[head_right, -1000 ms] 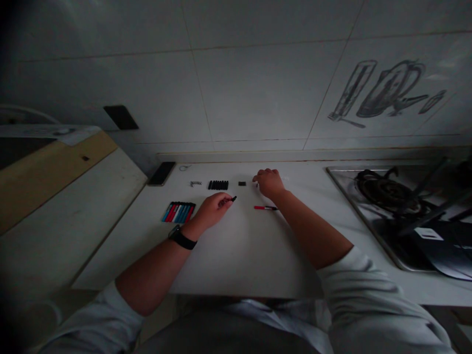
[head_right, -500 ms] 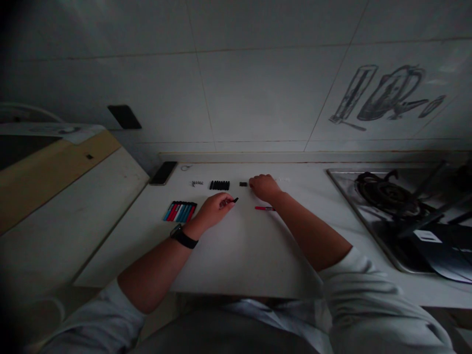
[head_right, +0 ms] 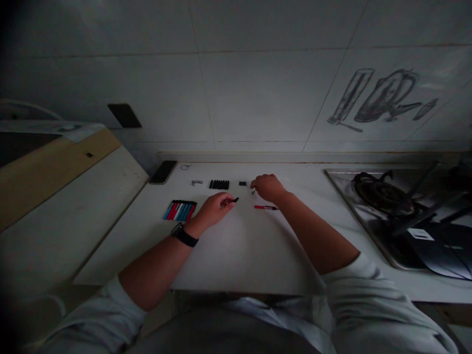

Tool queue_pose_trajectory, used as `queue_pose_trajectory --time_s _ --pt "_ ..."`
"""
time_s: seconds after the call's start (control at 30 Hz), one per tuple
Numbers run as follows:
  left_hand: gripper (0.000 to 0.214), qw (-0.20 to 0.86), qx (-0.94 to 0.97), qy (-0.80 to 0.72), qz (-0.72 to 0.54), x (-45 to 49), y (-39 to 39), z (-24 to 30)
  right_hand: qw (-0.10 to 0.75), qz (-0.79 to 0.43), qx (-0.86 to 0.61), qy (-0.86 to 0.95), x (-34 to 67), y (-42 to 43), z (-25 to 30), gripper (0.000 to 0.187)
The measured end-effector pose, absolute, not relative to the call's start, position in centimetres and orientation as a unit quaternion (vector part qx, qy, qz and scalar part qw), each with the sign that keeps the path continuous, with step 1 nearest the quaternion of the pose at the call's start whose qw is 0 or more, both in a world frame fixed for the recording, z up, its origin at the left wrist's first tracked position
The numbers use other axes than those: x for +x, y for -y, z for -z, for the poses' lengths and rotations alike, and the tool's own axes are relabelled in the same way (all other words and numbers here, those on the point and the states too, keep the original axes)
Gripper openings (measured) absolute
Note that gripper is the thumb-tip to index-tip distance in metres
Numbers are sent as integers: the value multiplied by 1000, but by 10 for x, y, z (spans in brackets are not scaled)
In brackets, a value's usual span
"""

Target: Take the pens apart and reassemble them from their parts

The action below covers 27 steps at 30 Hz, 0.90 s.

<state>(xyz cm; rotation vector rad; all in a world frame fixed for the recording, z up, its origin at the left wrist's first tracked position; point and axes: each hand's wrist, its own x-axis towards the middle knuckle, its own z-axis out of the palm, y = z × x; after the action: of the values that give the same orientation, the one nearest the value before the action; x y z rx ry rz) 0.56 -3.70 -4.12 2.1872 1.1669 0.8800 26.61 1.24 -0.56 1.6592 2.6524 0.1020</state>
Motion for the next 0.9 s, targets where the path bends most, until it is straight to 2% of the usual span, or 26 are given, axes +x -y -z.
queue_pose_trajectory --time_s 0.17,0.3,0.37,0.5,0.6,0.73,0.9 --pt "9 254 805 -424 -328 5 37 41 47 -31 493 -868 260 -8 7 18" --pt "8 252 806 -418 -335 4 37 41 27 -26 503 -864 253 -5 10 18" --pt "9 249 804 -418 -341 4 37 40 -41 10 514 -856 249 -1 9 18" --pt "10 247 801 -411 -358 5 39 37 -288 172 506 -794 236 17 12 17" --pt "8 252 802 -402 -364 7 41 35 -415 296 485 -711 223 30 24 21" --pt "6 252 807 -389 -365 8 42 34 -498 382 464 -625 210 37 42 27" --pt "6 250 807 -390 -366 8 41 34 -511 420 455 -596 208 40 44 32"
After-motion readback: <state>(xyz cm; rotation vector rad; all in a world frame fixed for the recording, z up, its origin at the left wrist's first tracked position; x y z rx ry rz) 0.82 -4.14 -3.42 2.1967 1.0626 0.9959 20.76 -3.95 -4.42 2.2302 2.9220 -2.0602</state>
